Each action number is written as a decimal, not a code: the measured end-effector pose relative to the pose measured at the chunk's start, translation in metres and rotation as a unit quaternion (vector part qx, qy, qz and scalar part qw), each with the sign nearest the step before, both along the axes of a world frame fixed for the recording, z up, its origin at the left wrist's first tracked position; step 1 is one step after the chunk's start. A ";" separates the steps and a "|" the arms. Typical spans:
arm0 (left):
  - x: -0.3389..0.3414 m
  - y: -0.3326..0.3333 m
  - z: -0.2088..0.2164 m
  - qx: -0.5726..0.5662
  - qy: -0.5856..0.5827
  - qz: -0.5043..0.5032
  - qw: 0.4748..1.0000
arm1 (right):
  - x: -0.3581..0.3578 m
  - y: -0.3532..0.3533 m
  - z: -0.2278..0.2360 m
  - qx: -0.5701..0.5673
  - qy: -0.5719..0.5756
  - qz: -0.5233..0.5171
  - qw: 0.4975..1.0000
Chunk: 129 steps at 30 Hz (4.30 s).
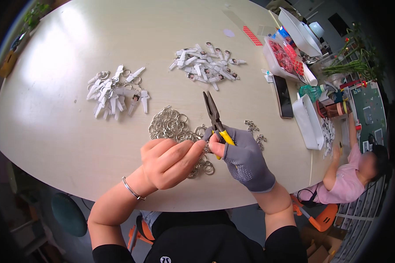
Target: The person uses pliers to attach small metal split rings to white plastic keychain charms. They repeatedly pick up a charm and a ring, use the pliers to open the ring, link it to the charm, and then close it. The finished keychains are placed in a pile on the table.
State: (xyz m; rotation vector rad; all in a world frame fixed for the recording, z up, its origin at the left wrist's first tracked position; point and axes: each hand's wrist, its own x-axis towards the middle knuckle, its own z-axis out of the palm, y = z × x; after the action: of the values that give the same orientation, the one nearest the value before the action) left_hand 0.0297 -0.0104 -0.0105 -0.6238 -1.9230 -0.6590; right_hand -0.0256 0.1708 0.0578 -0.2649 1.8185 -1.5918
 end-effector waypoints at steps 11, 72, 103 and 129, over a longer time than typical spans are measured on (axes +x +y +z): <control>0.005 -0.005 0.008 0.042 -0.020 -0.021 0.999 | 0.014 0.038 -0.007 0.052 0.516 0.117 0.847; 0.012 -0.006 0.018 -0.007 -0.046 -0.039 0.998 | 0.047 0.033 0.000 0.227 0.674 0.053 0.701; 0.012 0.001 0.027 0.018 -0.119 -0.012 0.993 | 0.013 0.046 -0.003 0.045 0.237 0.118 0.963; 0.014 0.003 0.028 -0.039 -0.075 0.025 0.996 | 0.022 0.047 -0.018 0.214 0.714 0.102 0.659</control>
State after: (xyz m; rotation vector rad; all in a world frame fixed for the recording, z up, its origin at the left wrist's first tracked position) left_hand 0.0437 -0.0078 0.0179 -0.5879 -2.1065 -0.6162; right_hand -0.0033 0.2177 0.0396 -1.8009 2.9775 -0.5229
